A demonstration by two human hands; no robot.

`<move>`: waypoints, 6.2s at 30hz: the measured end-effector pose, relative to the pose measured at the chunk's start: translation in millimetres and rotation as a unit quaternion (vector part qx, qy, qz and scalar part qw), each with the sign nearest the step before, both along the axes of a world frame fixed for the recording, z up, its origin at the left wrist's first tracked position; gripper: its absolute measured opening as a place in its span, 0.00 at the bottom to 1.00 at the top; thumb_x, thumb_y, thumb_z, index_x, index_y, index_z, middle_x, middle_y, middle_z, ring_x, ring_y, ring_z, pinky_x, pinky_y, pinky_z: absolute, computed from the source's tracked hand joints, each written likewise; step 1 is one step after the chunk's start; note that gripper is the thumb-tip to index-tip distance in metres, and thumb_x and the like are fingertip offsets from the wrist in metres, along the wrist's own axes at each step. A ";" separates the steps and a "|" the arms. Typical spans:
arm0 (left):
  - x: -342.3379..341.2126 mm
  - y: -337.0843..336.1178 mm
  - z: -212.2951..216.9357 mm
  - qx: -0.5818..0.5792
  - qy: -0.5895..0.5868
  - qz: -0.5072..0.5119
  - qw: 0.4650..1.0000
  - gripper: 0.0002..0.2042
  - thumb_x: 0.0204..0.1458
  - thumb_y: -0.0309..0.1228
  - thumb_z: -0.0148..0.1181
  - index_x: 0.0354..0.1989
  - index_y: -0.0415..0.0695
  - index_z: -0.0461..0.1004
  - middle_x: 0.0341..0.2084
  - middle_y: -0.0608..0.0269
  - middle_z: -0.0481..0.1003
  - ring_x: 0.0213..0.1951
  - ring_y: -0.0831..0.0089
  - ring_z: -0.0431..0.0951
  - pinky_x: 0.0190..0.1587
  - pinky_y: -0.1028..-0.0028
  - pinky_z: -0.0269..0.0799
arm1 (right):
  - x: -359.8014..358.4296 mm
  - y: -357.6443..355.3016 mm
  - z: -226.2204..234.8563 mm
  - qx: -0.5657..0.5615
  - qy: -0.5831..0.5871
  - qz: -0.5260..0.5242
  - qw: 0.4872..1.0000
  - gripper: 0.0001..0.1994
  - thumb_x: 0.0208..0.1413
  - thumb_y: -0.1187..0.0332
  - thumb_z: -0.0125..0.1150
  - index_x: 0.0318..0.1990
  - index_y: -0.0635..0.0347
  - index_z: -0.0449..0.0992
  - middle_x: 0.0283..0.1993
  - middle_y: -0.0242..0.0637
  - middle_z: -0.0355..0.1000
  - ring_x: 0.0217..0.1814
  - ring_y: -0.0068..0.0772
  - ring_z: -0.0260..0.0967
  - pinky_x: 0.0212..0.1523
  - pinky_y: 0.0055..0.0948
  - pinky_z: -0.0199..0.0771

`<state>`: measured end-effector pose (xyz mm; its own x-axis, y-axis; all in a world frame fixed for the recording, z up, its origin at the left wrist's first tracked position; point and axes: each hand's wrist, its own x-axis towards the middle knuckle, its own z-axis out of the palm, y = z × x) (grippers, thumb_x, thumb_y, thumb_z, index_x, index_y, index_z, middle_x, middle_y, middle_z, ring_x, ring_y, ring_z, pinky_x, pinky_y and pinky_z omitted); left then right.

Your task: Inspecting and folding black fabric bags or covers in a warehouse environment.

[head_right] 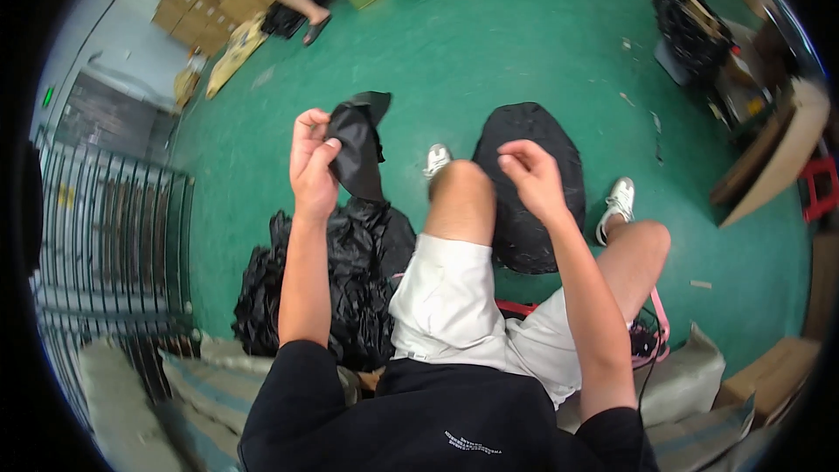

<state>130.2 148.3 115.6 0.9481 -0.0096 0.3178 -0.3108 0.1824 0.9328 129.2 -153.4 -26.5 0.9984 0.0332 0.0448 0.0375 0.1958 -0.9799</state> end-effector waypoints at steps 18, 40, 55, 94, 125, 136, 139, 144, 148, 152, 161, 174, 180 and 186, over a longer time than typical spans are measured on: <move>74.6 -178.5 -109.9 0.067 0.068 -0.024 0.995 0.15 0.54 0.24 0.59 0.48 0.40 0.66 0.43 0.63 0.70 0.43 0.77 0.69 0.49 0.76 0.66 | -13.0 -58.3 30.5 0.227 0.189 -0.137 0.945 0.22 0.61 0.55 0.59 0.50 0.67 0.74 0.45 0.37 0.77 0.45 0.29 0.74 0.48 0.29 0.73; 28.8 -161.6 -156.8 -0.118 0.247 -0.093 0.957 0.10 0.63 0.32 0.54 0.42 0.37 0.76 0.34 0.68 0.78 0.36 0.83 0.74 0.42 0.80 0.69 | -14.3 -54.6 4.3 0.085 0.132 -0.161 0.974 0.30 0.45 0.66 0.71 0.55 0.65 0.66 0.51 0.45 0.71 0.52 0.37 0.70 0.56 0.34 0.69; 18.8 -157.0 -130.3 0.116 0.084 -0.194 0.971 0.08 0.61 0.30 0.56 0.38 0.37 0.76 0.28 0.75 0.72 0.32 0.85 0.67 0.36 0.81 0.65 | -2.9 -43.8 -25.7 -0.209 0.005 -0.214 0.954 0.38 0.43 0.70 0.66 0.64 0.64 0.56 0.62 0.54 0.59 0.68 0.51 0.57 0.68 0.40 0.55; 35.9 -126.0 -119.2 0.221 0.321 -0.255 0.885 0.10 0.47 0.26 0.69 0.37 0.38 0.78 0.27 0.70 0.77 0.30 0.83 0.74 0.35 0.80 0.70 | -25.1 -108.6 25.0 0.103 0.081 0.133 0.982 0.11 0.62 0.67 0.59 0.43 0.67 0.77 0.43 0.32 0.76 0.40 0.20 0.72 0.45 0.20 0.71; 44.0 -145.6 -152.2 0.437 0.169 -0.194 0.862 0.06 0.51 0.25 0.60 0.34 0.36 0.79 0.21 0.59 0.78 0.27 0.76 0.77 0.33 0.73 0.72 | -16.6 -120.3 16.6 0.461 -0.030 0.077 0.884 0.13 0.67 0.68 0.45 0.54 0.65 0.67 0.51 0.42 0.74 0.51 0.36 0.74 0.55 0.35 0.74; 45.8 -120.9 -142.6 0.151 0.267 -0.095 0.947 0.07 0.54 0.31 0.62 0.31 0.39 0.80 0.23 0.64 0.79 0.26 0.78 0.77 0.30 0.73 0.71 | -27.4 -118.0 25.9 0.380 0.030 -0.037 0.924 0.17 0.69 0.63 0.43 0.57 0.61 0.68 0.55 0.41 0.72 0.54 0.39 0.73 0.58 0.39 0.73; 41.9 -103.9 -125.8 -0.045 0.295 -0.226 0.928 0.08 0.60 0.33 0.57 0.36 0.43 0.77 0.32 0.68 0.79 0.33 0.77 0.78 0.38 0.76 0.74 | -21.2 -131.6 26.0 0.382 0.116 -0.102 0.911 0.17 0.68 0.60 0.44 0.51 0.62 0.74 0.48 0.41 0.77 0.47 0.37 0.76 0.53 0.38 0.76; 29.4 -104.3 -118.5 -0.246 0.336 -0.362 0.834 0.18 0.62 0.41 0.53 0.44 0.36 0.76 0.38 0.57 0.80 0.37 0.72 0.81 0.42 0.73 0.78 | -23.6 -130.8 39.5 0.336 0.106 -0.065 0.934 0.11 0.67 0.62 0.49 0.41 0.58 0.75 0.39 0.36 0.78 0.37 0.30 0.77 0.42 0.31 0.80; 27.3 -117.7 -123.6 -0.194 0.363 -0.433 0.802 0.21 0.63 0.44 0.51 0.48 0.35 0.74 0.38 0.57 0.80 0.38 0.74 0.82 0.41 0.74 0.79 | -16.7 -129.4 17.5 0.392 0.163 -0.041 0.904 0.09 0.66 0.62 0.51 0.40 0.56 0.74 0.37 0.33 0.77 0.35 0.28 0.76 0.40 0.30 0.79; 24.2 -121.5 -139.3 -0.085 0.393 -0.545 0.735 0.23 0.60 0.39 0.58 0.56 0.33 0.69 0.44 0.59 0.78 0.43 0.79 0.79 0.45 0.75 0.77 | -14.7 -113.1 18.5 0.341 0.174 -0.082 0.920 0.08 0.64 0.62 0.54 0.38 0.54 0.74 0.33 0.29 0.74 0.32 0.25 0.73 0.36 0.28 0.78; 22.2 -132.3 -144.6 0.010 0.377 -0.440 0.815 0.14 0.61 0.35 0.57 0.44 0.35 0.77 0.41 0.61 0.80 0.42 0.75 0.80 0.44 0.75 0.76 | -22.4 -101.3 46.1 0.342 0.172 -0.036 0.923 0.11 0.66 0.61 0.50 0.38 0.58 0.73 0.37 0.36 0.77 0.36 0.32 0.77 0.41 0.34 0.81; 24.0 -121.1 -136.8 -0.477 0.264 -0.468 0.695 0.26 0.65 0.46 0.44 0.61 0.37 0.64 0.57 0.48 0.70 0.58 0.54 0.71 0.62 0.55 0.66 | -39.6 -112.6 39.0 0.310 0.069 0.052 0.947 0.44 0.30 0.74 0.71 0.62 0.70 0.59 0.57 0.46 0.70 0.58 0.42 0.70 0.65 0.38 0.64; 12.7 -111.5 -130.8 -0.455 0.248 -0.397 0.757 0.30 0.58 0.50 0.55 0.60 0.37 0.67 0.56 0.47 0.71 0.58 0.55 0.72 0.62 0.51 0.66 | -36.2 -107.7 41.8 0.311 0.091 0.175 0.930 0.47 0.31 0.70 0.75 0.63 0.72 0.58 0.60 0.48 0.68 0.59 0.43 0.69 0.64 0.39 0.65; 24.9 -131.7 -127.2 -0.480 0.302 -0.350 0.746 0.25 0.60 0.43 0.55 0.57 0.36 0.68 0.53 0.47 0.73 0.55 0.53 0.74 0.61 0.53 0.67 | -48.6 -123.3 8.7 0.462 0.039 0.113 0.879 0.34 0.52 0.57 0.62 0.63 0.67 0.63 0.63 0.46 0.66 0.63 0.47 0.65 0.66 0.44 0.62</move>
<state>155.1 16.6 -11.6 0.7908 -0.6119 0.0142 0.5974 0.7766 0.2000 80.6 -276.6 -17.8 0.9724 0.2161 0.0879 -0.1649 0.9032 -0.3964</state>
